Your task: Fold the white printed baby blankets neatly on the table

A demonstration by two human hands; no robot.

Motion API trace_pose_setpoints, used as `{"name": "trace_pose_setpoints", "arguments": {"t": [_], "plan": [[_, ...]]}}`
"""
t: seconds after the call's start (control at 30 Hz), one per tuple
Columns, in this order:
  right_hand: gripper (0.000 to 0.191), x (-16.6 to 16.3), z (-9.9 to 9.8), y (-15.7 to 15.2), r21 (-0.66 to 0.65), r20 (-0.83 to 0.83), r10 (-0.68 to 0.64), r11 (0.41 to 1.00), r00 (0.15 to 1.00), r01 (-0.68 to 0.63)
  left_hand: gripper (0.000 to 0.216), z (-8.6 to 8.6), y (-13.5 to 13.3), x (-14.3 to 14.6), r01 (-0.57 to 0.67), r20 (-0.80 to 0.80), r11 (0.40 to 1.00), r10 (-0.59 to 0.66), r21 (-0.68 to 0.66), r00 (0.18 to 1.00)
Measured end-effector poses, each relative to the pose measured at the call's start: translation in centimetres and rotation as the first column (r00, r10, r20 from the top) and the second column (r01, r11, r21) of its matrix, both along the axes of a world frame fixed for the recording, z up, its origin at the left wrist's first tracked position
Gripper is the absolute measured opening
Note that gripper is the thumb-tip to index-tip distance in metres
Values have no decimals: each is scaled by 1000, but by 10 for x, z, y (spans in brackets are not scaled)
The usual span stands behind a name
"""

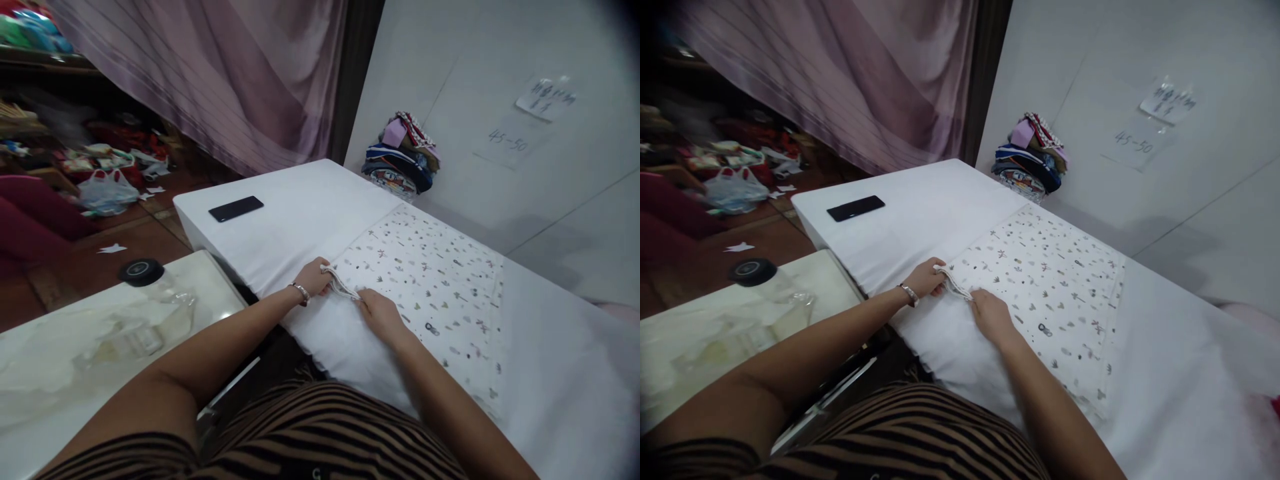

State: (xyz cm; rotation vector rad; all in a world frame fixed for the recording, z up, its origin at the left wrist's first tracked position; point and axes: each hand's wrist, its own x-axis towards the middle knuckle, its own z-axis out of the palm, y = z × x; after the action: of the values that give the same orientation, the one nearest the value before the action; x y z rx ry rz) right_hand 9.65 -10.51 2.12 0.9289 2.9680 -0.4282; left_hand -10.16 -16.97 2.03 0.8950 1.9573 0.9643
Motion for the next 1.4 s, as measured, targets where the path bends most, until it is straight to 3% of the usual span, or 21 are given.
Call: {"name": "trace_pose_setpoints", "arguments": {"t": [0.33,0.53,0.73,1.2,1.4], "plan": [[27,0,-2,-2,46,30,21,999,999,-22,36,11,-9,-10,24,-147,1000,-24,-1,989],[26,0,0,-4,71,42,30,997,999,-33,57,-1,-12,-2,-37,-51,999,37,-1,998],[25,-1,2,-5,82,48,30,996,998,-34,75,0,-13,10,-54,41,999,54,-6,998],[26,-3,1,-12,103,-5,49,994,999,-49,61,-9,-14,11,-22,-38,993,27,117,999],[25,-19,6,-16,121,-66,87,990,994,-78,68,-7,-15,14,-25,-129,995,38,99,991]]}}
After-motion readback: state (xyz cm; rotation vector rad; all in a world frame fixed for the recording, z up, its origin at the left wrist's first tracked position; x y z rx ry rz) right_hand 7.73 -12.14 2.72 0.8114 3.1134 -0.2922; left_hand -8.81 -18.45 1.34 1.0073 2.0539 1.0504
